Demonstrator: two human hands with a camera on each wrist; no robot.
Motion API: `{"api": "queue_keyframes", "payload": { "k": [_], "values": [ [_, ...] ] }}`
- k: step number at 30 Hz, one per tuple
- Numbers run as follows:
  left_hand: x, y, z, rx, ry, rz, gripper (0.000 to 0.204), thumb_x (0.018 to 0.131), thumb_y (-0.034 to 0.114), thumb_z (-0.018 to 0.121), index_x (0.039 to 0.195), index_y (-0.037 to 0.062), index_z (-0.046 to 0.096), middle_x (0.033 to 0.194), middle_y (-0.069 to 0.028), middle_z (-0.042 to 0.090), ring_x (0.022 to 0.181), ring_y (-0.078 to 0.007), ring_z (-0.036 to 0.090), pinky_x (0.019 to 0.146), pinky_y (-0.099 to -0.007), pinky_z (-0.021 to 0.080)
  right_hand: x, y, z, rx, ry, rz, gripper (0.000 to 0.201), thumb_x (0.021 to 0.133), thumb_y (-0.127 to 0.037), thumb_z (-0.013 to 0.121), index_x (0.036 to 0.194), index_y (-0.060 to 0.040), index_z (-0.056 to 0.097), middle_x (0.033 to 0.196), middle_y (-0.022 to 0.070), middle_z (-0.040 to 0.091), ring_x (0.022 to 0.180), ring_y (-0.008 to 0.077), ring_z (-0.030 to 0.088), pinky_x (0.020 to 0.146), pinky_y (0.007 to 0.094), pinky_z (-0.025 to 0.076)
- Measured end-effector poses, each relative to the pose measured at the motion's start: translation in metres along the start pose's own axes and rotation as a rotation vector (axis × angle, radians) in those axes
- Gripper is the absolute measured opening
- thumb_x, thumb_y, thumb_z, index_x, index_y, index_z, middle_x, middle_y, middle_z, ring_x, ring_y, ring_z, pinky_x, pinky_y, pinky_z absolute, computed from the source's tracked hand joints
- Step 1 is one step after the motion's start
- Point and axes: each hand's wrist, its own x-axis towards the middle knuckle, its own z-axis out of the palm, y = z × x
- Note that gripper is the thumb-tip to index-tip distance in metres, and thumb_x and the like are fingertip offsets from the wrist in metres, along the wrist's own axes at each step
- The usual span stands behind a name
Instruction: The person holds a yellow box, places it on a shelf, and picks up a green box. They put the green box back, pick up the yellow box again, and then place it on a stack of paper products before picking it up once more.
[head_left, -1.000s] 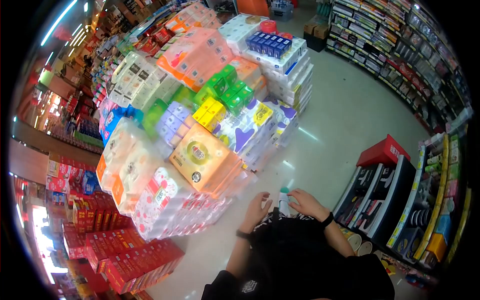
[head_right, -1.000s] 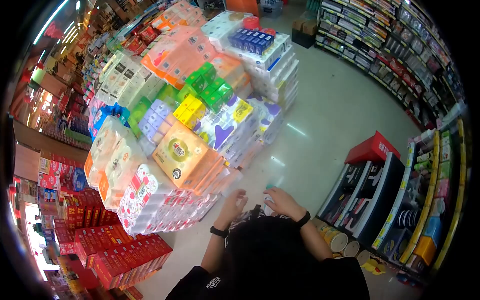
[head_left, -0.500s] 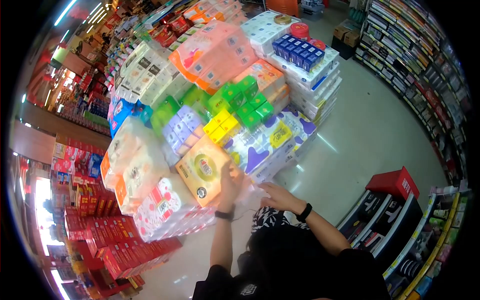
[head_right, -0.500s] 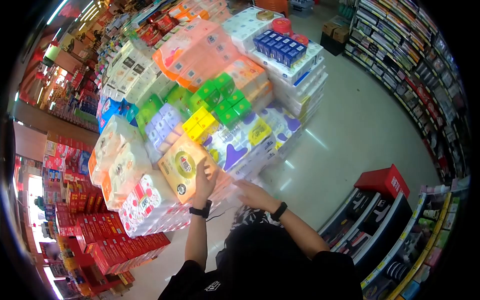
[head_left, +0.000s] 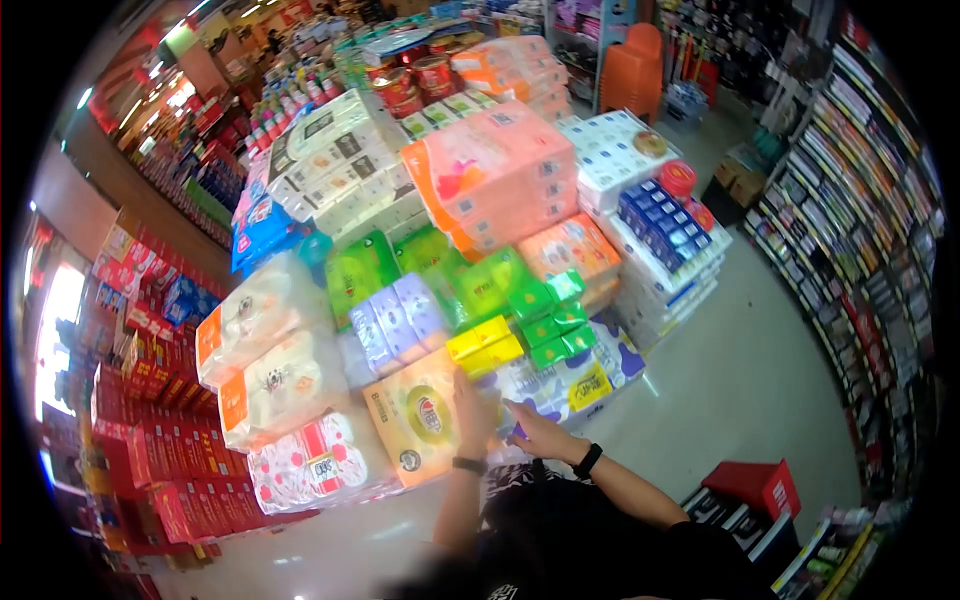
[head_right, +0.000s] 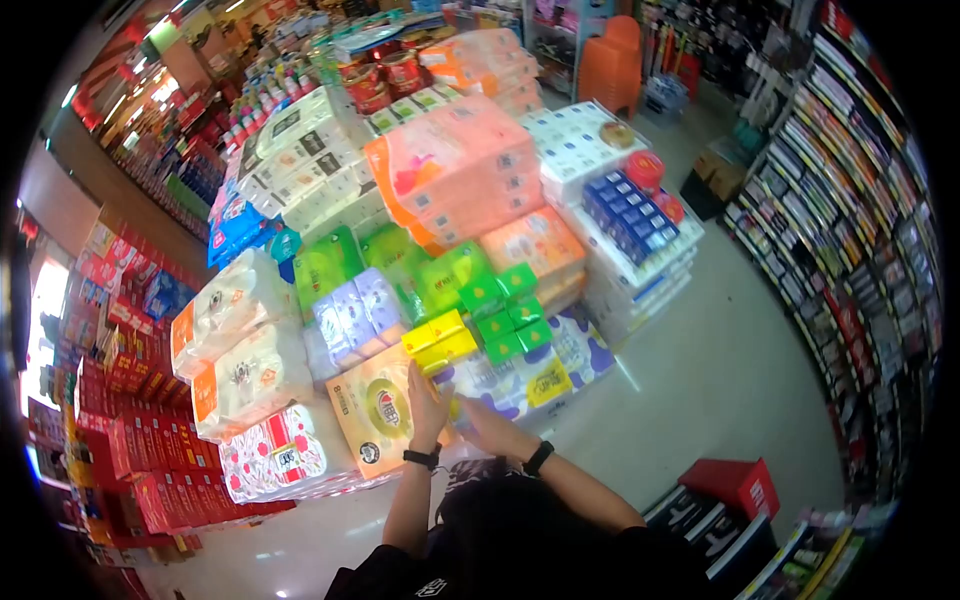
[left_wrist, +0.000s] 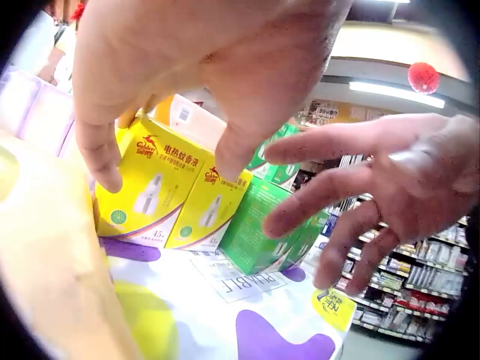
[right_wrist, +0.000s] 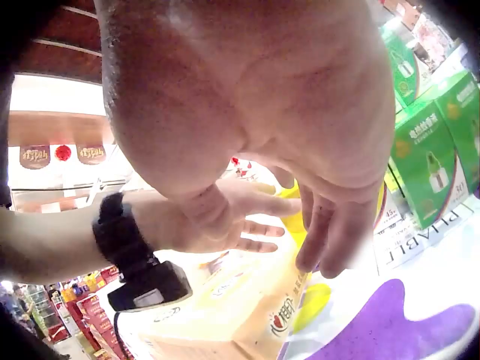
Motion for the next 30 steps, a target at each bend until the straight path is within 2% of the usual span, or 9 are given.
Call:
{"api": "queue_keyframes", "payload": {
  "k": [2, 8, 12, 15, 17, 21, 24, 28, 30],
  "values": [
    [0.0, 0.007, 0.002, -0.029, 0.06, -0.105, 0.086, 0.076, 0.01, 0.068, 0.147, 0.0, 0.022, 0.13, -0.0286, 0.045, 0.117, -0.0444, 0.045, 0.098, -0.0475, 0.039, 0.013, 0.011, -0.001, -0.048, 0.03, -0.065, 0.076, 0.084, -0.015, 0.064, 0.145, 0.0017, 0.022, 0.125, 0.0283, 0.047, 0.103, 0.0409, 0.056, 0.087, 0.0431, 0.048],
    [0.002, -0.011, -0.001, 0.041, 0.023, -0.085, 0.066, 0.074, 0.007, 0.07, 0.134, 0.0006, 0.043, 0.106, -0.0203, 0.049, 0.1, -0.0365, 0.051, 0.085, -0.0415, 0.046, 0.041, 0.035, 0.0, -0.074, -0.023, -0.044, 0.082, 0.084, -0.014, 0.063, 0.147, 0.0024, 0.014, 0.128, 0.0309, 0.046, 0.108, 0.0431, 0.054, 0.09, 0.0432, 0.047],
    [-0.002, 0.01, -0.011, 0.062, 0.048, -0.046, 0.059, 0.07, 0.008, 0.074, 0.124, 0.0003, 0.051, 0.113, -0.0214, 0.05, 0.104, -0.0361, 0.051, 0.086, -0.0403, 0.046, 0.038, 0.037, 0.003, -0.041, -0.1, 0.03, 0.083, 0.086, -0.015, 0.062, 0.147, 0.0044, 0.01, 0.131, 0.0325, 0.044, 0.113, 0.0434, 0.053, 0.093, 0.0432, 0.046],
    [-0.012, 0.007, -0.007, 0.148, 0.129, 0.051, 0.058, 0.071, 0.011, 0.078, 0.122, 0.0006, 0.053, 0.116, -0.0231, 0.054, 0.105, -0.0367, 0.054, 0.087, -0.0404, 0.047, 0.024, 0.046, 0.005, -0.105, -0.068, -0.069, 0.085, 0.087, -0.016, 0.063, 0.147, 0.0047, 0.008, 0.133, 0.0326, 0.043, 0.113, 0.0436, 0.053, 0.093, 0.0431, 0.046],
    [-0.03, -0.007, 0.006, -0.15, -0.146, -0.263, 0.054, 0.074, 0.018, 0.079, 0.12, 0.0007, 0.055, 0.117, -0.0237, 0.058, 0.106, -0.037, 0.057, 0.088, -0.042, 0.047, 0.013, 0.05, 0.0, -0.106, -0.127, -0.066, 0.085, 0.086, -0.018, 0.064, 0.147, 0.0047, 0.009, 0.134, 0.0319, 0.043, 0.112, 0.043, 0.055, 0.092, 0.0428, 0.047],
    [-0.069, 0.01, 0.002, -0.16, -0.126, -0.385, 0.051, 0.074, 0.015, 0.076, 0.117, 0.0038, 0.053, 0.104, -0.018, 0.062, 0.097, -0.0379, 0.06, 0.082, -0.043, 0.049, -0.007, 0.044, -0.025, -0.163, -0.341, -0.086, 0.085, 0.085, -0.017, 0.065, 0.148, 0.0029, 0.012, 0.13, 0.0295, 0.048, 0.106, 0.0409, 0.058, 0.088, 0.0425, 0.049],
    [-0.094, 0.016, 0.01, -0.077, -0.068, -0.19, 0.05, 0.073, 0.016, 0.078, 0.114, 0.0045, 0.053, 0.106, -0.0187, 0.061, 0.1, -0.0376, 0.059, 0.084, -0.0423, 0.048, -0.012, 0.062, -0.032, -0.141, -0.399, -0.101, 0.084, 0.083, -0.014, 0.066, 0.148, 0.0016, 0.014, 0.123, 0.0272, 0.052, 0.1, 0.0403, 0.059, 0.084, 0.043, 0.05],
    [-0.114, 0.034, 0.021, -0.133, 0.016, -0.308, 0.049, 0.074, 0.019, 0.077, 0.114, 0.0054, 0.053, 0.107, -0.0181, 0.061, 0.104, -0.0369, 0.058, 0.088, -0.0427, 0.047, -0.01, 0.065, -0.051, -0.17, -0.457, -0.134, 0.082, 0.081, -0.011, 0.067, 0.146, 0.001, 0.019, 0.118, 0.0268, 0.052, 0.099, 0.0432, 0.057, 0.084, 0.0451, 0.049],
    [-0.121, 0.035, 0.031, -0.123, -0.123, -0.208, 0.052, 0.075, 0.024, 0.076, 0.118, 0.0063, 0.053, 0.109, -0.0173, 0.061, 0.109, -0.0355, 0.056, 0.092, -0.0419, 0.046, -0.011, 0.084, -0.052, -0.103, -0.467, -0.265, 0.067, 0.083, -0.017, 0.068, 0.139, 0.0006, 0.034, 0.118, 0.0261, 0.052, 0.104, 0.0436, 0.054, 0.086, 0.0463, 0.047]
  ]
}}
